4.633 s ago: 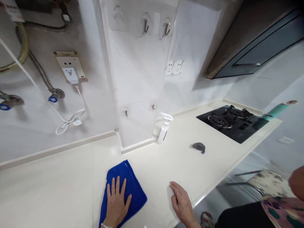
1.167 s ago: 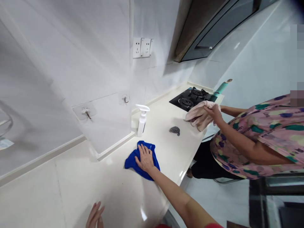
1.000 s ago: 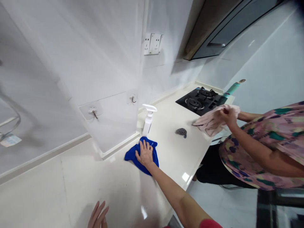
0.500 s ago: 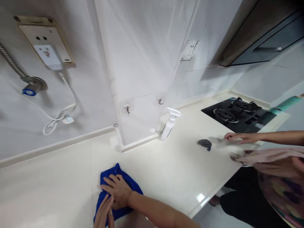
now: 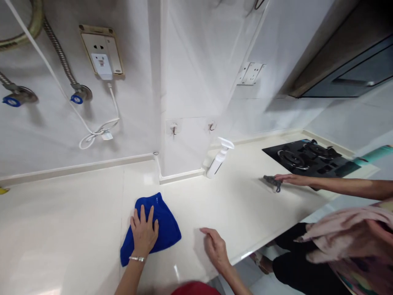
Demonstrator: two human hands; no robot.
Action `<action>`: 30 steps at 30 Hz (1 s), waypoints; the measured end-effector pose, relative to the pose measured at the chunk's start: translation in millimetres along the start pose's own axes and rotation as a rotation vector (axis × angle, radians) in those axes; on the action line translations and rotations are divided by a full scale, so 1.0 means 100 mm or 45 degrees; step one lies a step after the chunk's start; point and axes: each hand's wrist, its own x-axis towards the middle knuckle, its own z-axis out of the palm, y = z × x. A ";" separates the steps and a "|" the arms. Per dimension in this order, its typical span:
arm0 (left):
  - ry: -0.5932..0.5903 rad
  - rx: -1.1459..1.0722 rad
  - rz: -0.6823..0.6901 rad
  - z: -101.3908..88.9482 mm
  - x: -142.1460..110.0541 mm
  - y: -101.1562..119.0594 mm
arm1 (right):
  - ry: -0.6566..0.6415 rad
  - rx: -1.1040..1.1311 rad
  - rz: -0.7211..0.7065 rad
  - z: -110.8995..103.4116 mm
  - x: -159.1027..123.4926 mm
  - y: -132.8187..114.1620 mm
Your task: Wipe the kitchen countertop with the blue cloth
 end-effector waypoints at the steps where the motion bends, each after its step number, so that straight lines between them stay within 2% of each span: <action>1: -0.022 0.046 0.003 0.02 0.07 0.03 | 0.022 -0.075 -0.059 -0.12 -0.10 0.07; 4: -0.089 0.122 0.058 0.08 0.32 0.04 | 0.107 -0.255 -0.181 -0.40 -0.23 0.26; 7: -0.096 0.141 0.093 0.12 0.47 0.02 | 0.210 -0.403 -0.174 -0.58 -0.15 0.43; 9: -0.047 0.140 0.124 0.15 0.45 0.04 | 0.306 -0.456 -0.133 -0.62 -0.06 0.53; 12: 0.029 0.091 0.235 0.20 0.25 0.15 | 0.441 -0.524 -0.072 -0.59 0.02 0.61; 15: -0.005 0.011 0.380 0.20 -0.04 0.39 | 0.441 -0.628 -0.039 -0.54 0.02 0.60; 18: -0.166 -0.103 0.545 0.19 -0.27 0.76 | 0.408 -0.696 0.023 -0.54 0.00 0.58; 22: -0.400 -0.318 0.666 0.17 -0.41 1.27 | 0.369 -0.704 0.041 -0.59 -0.03 0.60; 24: -0.487 -0.411 0.692 0.14 -0.45 1.38 | 0.348 -0.689 0.022 -0.62 -0.04 0.63; 27: -0.551 -0.491 0.710 0.02 -0.55 1.25 | 0.314 -0.657 0.011 -0.67 -0.06 0.67; 30: -0.542 -0.417 0.649 -0.21 -0.70 0.82 | 0.282 -0.626 -0.002 -0.70 -0.08 0.67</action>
